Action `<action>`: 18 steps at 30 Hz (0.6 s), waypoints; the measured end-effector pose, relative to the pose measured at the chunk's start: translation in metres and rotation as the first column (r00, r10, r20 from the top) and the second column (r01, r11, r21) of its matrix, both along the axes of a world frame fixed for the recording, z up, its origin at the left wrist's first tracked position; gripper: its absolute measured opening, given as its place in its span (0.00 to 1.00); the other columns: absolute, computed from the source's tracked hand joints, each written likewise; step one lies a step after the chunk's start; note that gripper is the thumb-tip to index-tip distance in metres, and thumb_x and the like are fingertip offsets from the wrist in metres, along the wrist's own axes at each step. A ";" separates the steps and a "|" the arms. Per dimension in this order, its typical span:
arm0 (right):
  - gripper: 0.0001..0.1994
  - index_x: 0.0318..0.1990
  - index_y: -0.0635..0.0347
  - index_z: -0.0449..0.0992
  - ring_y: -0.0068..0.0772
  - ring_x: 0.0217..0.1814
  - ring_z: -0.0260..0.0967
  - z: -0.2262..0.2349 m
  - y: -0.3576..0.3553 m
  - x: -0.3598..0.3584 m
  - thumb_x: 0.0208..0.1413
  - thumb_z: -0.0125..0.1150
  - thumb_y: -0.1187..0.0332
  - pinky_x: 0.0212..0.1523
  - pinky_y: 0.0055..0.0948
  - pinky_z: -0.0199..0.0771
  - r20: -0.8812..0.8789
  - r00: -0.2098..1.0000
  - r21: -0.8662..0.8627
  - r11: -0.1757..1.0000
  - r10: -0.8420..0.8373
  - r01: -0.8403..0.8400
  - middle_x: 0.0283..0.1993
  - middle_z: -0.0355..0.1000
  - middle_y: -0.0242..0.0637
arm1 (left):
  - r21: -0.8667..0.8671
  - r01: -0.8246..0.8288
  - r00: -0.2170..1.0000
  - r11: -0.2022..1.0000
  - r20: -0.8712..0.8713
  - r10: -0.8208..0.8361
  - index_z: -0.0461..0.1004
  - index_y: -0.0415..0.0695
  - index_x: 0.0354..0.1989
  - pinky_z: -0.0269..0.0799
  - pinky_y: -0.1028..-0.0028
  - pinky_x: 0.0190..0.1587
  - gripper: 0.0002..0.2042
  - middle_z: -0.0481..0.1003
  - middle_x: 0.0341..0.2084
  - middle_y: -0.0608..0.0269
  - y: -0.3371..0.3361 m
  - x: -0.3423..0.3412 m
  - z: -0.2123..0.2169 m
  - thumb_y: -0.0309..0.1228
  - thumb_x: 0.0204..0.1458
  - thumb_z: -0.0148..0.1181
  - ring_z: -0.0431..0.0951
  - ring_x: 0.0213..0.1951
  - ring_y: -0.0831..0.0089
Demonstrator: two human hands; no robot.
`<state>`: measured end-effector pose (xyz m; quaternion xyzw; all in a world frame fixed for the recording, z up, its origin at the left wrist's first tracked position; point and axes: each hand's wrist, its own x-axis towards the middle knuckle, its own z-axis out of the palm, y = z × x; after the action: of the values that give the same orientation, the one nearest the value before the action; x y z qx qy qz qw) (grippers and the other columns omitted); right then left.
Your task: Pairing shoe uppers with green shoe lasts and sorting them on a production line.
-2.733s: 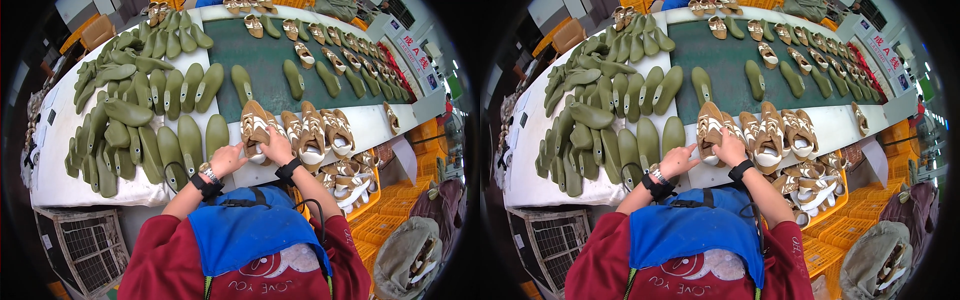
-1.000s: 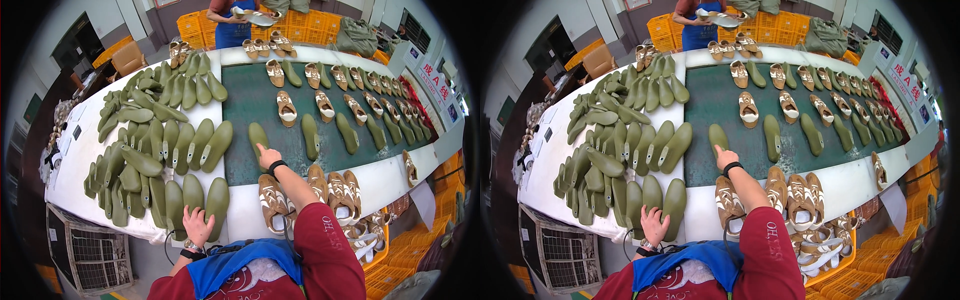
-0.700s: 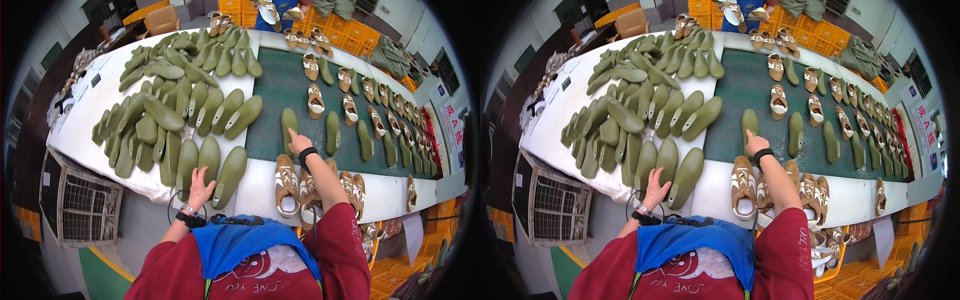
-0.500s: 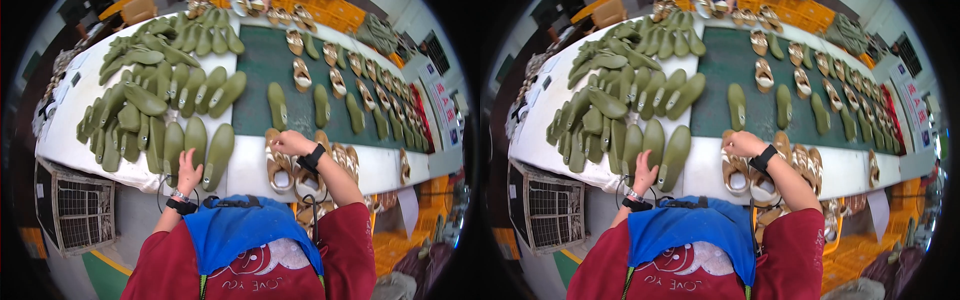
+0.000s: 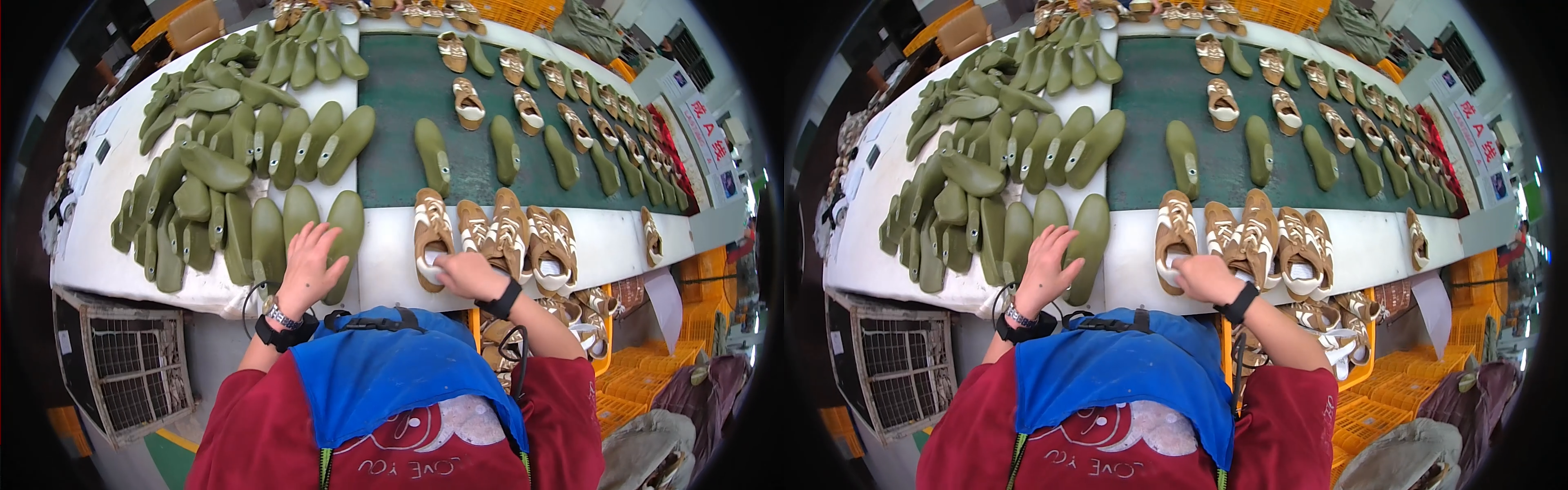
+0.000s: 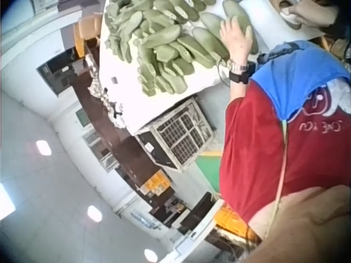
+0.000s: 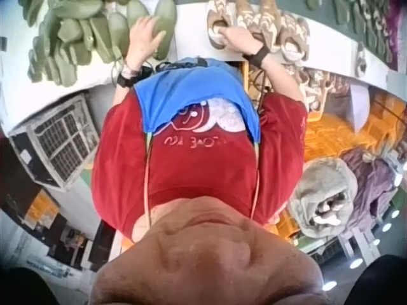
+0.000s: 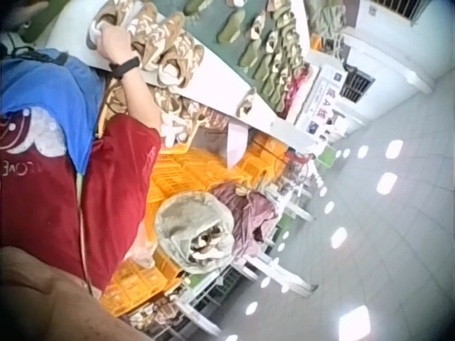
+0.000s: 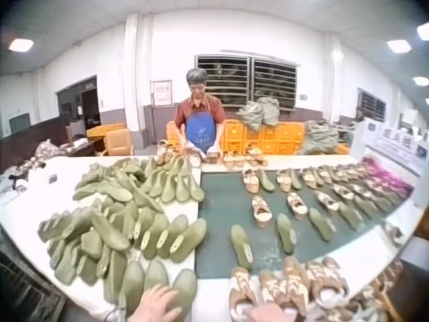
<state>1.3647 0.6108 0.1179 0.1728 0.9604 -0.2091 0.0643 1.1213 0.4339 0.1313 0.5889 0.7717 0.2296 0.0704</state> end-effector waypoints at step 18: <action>0.14 0.47 0.65 0.66 0.17 0.24 0.66 0.019 0.039 -0.045 0.59 0.48 0.65 0.27 0.17 0.64 -0.023 0.950 -0.807 0.566 -0.312 0.166 0.29 0.68 0.30 | -0.190 -0.963 0.271 0.193 -0.683 0.678 0.69 0.48 0.48 0.60 0.53 0.50 0.21 0.76 0.33 0.54 -0.308 -0.063 0.093 0.42 0.45 0.58 0.74 0.41 0.59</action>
<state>1.3194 0.6499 0.1366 0.2367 0.7349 -0.6349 0.0269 1.0582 0.1256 0.2243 0.0357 0.9828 -0.1643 -0.0760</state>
